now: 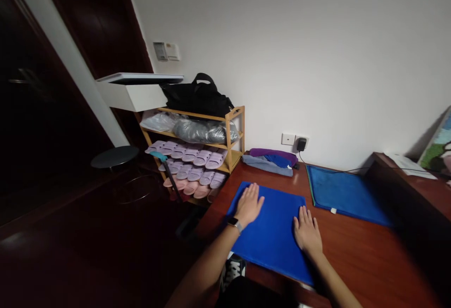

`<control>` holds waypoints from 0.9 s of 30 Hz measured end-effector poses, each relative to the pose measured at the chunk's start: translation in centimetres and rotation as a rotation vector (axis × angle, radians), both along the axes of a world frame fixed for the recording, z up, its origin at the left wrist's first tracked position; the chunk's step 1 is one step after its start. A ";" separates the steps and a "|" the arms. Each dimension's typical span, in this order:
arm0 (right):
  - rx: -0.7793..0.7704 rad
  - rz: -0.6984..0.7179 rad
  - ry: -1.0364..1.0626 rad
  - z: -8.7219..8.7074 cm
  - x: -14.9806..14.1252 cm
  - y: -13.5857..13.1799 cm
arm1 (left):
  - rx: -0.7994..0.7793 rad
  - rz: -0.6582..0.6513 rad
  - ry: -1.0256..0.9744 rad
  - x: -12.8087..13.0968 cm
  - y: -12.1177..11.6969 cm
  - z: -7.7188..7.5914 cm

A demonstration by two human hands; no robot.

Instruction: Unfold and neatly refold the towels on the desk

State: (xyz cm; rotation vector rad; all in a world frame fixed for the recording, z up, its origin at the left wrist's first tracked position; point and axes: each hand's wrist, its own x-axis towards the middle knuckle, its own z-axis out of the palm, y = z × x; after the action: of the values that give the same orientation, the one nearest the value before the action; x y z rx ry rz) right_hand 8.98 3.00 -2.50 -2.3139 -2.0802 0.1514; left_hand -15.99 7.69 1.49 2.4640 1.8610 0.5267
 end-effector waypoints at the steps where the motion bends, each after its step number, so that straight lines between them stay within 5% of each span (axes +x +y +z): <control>1: 0.004 -0.003 0.007 0.1 0.0 0.0 | 0.021 -0.074 -0.016 2.2 -0.6 -0.1; 4: 0.006 -0.001 0.025 0.2 0.0 0.0 | -0.024 -0.270 -0.032 7.4 -2.4 -1.1; 6: 0.002 0.000 0.038 0.4 0.0 -0.1 | -0.065 -0.301 -0.020 8.5 -3.1 -1.8; 17: -0.001 -0.023 0.004 0.7 -0.4 -0.3 | -0.103 0.096 0.078 -5.5 -3.4 -1.6; 27: -0.044 -0.029 -0.011 1.5 -0.3 0.8 | -0.076 0.116 0.057 -5.4 -2.4 -2.3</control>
State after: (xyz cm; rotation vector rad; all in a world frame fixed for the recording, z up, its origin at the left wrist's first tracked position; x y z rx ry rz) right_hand 8.65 3.82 -0.98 -2.3738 -2.0676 0.1856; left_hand -21.35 5.28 -0.85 2.3589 2.0157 0.3842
